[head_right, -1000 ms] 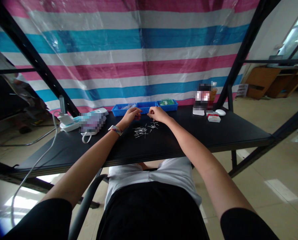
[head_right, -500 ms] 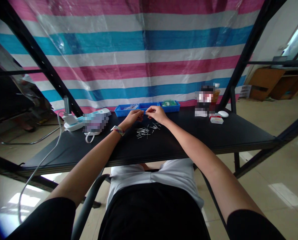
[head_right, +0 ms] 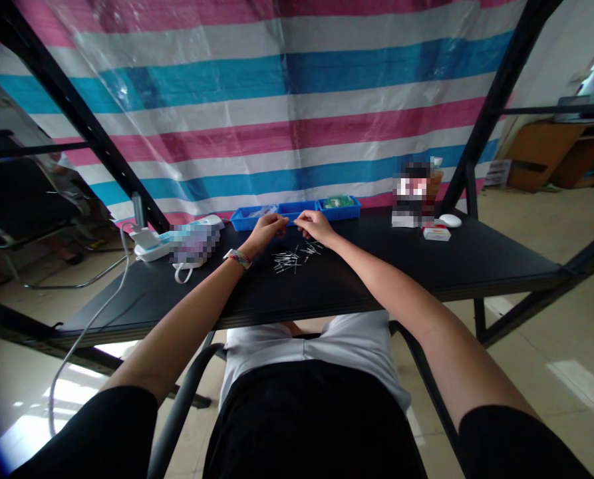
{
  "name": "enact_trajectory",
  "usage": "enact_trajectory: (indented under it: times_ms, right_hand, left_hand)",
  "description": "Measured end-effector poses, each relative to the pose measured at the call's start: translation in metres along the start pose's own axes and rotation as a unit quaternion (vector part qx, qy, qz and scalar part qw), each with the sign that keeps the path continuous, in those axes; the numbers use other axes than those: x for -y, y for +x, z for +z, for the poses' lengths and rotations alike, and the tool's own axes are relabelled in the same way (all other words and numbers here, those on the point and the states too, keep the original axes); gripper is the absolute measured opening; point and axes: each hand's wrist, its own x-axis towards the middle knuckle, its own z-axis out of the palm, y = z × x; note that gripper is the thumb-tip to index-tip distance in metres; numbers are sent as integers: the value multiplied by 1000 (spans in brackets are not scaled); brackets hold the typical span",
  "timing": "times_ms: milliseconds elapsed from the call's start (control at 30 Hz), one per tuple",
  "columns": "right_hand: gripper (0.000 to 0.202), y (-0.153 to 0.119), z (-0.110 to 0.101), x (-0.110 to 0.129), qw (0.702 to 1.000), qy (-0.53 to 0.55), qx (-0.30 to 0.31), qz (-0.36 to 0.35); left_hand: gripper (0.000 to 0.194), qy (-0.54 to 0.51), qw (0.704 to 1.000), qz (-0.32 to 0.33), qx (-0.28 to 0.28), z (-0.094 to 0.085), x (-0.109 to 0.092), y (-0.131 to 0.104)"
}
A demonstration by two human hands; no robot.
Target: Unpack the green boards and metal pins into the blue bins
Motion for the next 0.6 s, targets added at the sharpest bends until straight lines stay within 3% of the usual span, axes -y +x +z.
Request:
enact_trajectory:
  times_ms: [133, 333, 600]
  right_hand:
    - [25, -2, -3, 2, 1000, -1, -3, -6]
    - [22, -6, -6, 10, 999, -19, -15, -48]
    - [19, -8, -5, 5, 998, -1, -41, -46]
  left_hand:
    - [34, 7, 1000, 4, -1, 1, -4, -2]
    - [36, 14, 999, -42, 5, 2, -6, 0]
    - [29, -2, 999, -43, 3, 3, -9, -2]
